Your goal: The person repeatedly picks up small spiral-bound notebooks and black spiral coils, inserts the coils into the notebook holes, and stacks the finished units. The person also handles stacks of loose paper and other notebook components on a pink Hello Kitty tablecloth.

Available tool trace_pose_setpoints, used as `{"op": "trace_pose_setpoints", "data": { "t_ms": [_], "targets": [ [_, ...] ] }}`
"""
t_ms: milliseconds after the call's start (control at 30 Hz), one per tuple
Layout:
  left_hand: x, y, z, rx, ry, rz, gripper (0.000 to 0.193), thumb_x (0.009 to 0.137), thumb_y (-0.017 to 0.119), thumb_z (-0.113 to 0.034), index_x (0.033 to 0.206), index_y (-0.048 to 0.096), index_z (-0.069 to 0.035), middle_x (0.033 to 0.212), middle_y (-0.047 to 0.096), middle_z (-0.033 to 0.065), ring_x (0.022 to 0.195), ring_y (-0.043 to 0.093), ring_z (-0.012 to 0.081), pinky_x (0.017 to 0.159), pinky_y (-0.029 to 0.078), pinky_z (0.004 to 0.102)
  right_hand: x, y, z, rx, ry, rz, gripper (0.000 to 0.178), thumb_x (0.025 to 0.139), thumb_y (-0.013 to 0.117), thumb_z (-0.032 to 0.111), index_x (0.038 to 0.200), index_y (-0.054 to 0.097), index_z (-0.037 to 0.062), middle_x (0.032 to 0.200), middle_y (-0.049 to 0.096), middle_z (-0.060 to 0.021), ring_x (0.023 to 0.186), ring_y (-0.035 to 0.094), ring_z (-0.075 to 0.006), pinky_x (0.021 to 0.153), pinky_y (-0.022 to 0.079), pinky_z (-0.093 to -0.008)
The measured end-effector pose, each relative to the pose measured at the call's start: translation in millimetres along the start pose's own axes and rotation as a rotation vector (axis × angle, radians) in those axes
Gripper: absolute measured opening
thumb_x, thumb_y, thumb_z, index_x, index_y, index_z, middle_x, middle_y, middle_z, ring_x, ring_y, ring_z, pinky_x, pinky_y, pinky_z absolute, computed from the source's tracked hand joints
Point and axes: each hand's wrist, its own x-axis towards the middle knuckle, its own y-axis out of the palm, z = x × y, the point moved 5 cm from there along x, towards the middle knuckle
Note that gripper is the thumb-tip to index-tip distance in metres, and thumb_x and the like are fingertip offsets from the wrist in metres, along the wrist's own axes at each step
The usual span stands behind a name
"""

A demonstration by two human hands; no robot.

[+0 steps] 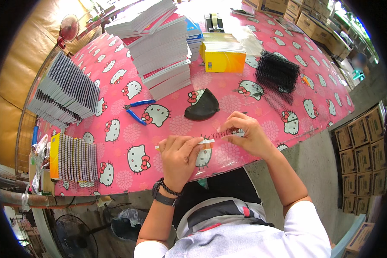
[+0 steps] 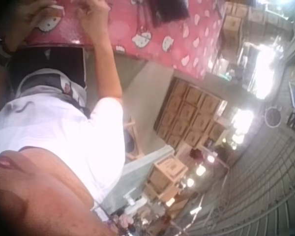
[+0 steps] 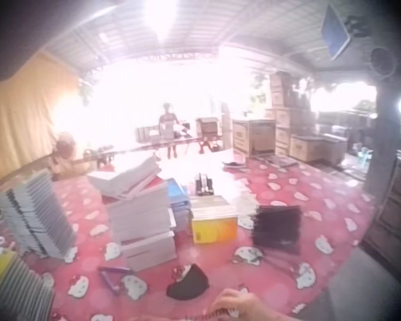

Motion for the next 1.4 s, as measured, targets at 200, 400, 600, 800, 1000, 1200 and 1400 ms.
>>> {"op": "trace_pose_setpoints", "data": {
  "t_ms": [200,400,600,800,1000,1200,1400],
  "targets": [
    [0.1,-1.6,-1.7,-0.017,-0.013,0.001,0.017,0.074,0.072,-0.016,0.091,0.069,-0.014,0.082,0.063,-0.0018,0.080,0.055,0.0180,0.075,0.035,0.0335,0.5,2.0,1.6,-0.032,-0.078,0.097,0.022,0.070,0.065,-0.004,0.090,0.062,0.0028,0.091,0.061,-0.0090,0.089,0.059,-0.0270,0.079,0.046,-0.0354],
    [1.1,-1.6,-5.7,0.062,-0.006,0.071,0.023,0.073,0.072,-0.018,0.095,0.067,-0.013,0.086,0.062,0.0011,0.083,0.056,0.0202,0.075,0.036,0.0352,-8.7,10.0,-14.7,0.036,0.023,0.196,0.033,0.077,0.066,0.005,0.110,0.062,0.0053,0.086,0.058,-0.0110,0.082,0.058,-0.0291,0.074,0.047,-0.0377],
    [4.8,12.7,-16.2,0.028,0.042,0.234,0.029,0.077,0.069,-0.023,0.102,0.062,-0.011,0.092,0.062,0.0037,0.087,0.056,0.0243,0.078,0.037,0.0372,-2.4,9.9,-0.9,0.028,0.048,0.342,0.040,0.089,0.058,0.013,0.128,0.050,0.0077,0.095,0.065,-0.0171,0.083,0.064,-0.0311,0.073,0.049,-0.0367],
    [9.6,2.3,-21.8,-0.004,0.087,0.195,0.023,0.079,0.067,-0.027,0.096,0.063,-0.012,0.088,0.062,0.0018,0.086,0.056,0.0224,0.079,0.037,0.0368,55.4,2.8,-38.0,-0.403,-0.018,0.073,0.070,0.074,0.073,0.042,0.131,0.047,0.0112,0.132,0.044,-0.0219,0.116,0.045,-0.0392,0.096,0.039,-0.0479],
    [5.3,-1.5,-20.4,0.001,0.045,0.210,0.023,0.078,0.068,-0.029,0.093,0.063,-0.012,0.086,0.063,0.0003,0.087,0.057,0.0191,0.084,0.036,0.0383,70.0,35.7,-57.4,-0.667,-0.035,0.108,0.071,0.067,0.073,0.054,0.121,0.053,0.0124,0.130,0.041,-0.0242,0.112,0.046,-0.0435,0.092,0.039,-0.0534],
    [-3.1,4.0,-13.7,0.057,0.135,0.184,0.025,0.074,0.072,-0.031,0.091,0.063,-0.015,0.086,0.062,-0.0015,0.087,0.057,0.0189,0.097,0.026,0.0478,62.7,37.3,-58.1,-0.596,-0.094,0.029,0.066,0.066,0.076,0.052,0.114,0.058,0.0112,0.130,0.043,-0.0259,0.110,0.046,-0.0438,0.094,0.039,-0.0513],
    [-6.8,-9.9,5.3,0.094,0.014,0.148,0.029,0.069,0.075,-0.038,0.083,0.063,-0.015,0.085,0.060,-0.0019,0.090,0.057,0.0173,0.101,0.019,0.0531,52.6,33.2,-55.6,-0.577,-0.137,-0.071,0.061,0.068,0.074,0.051,0.110,0.059,0.0101,0.126,0.045,-0.0265,0.108,0.046,-0.0433,0.092,0.040,-0.0499]
  ]
}}
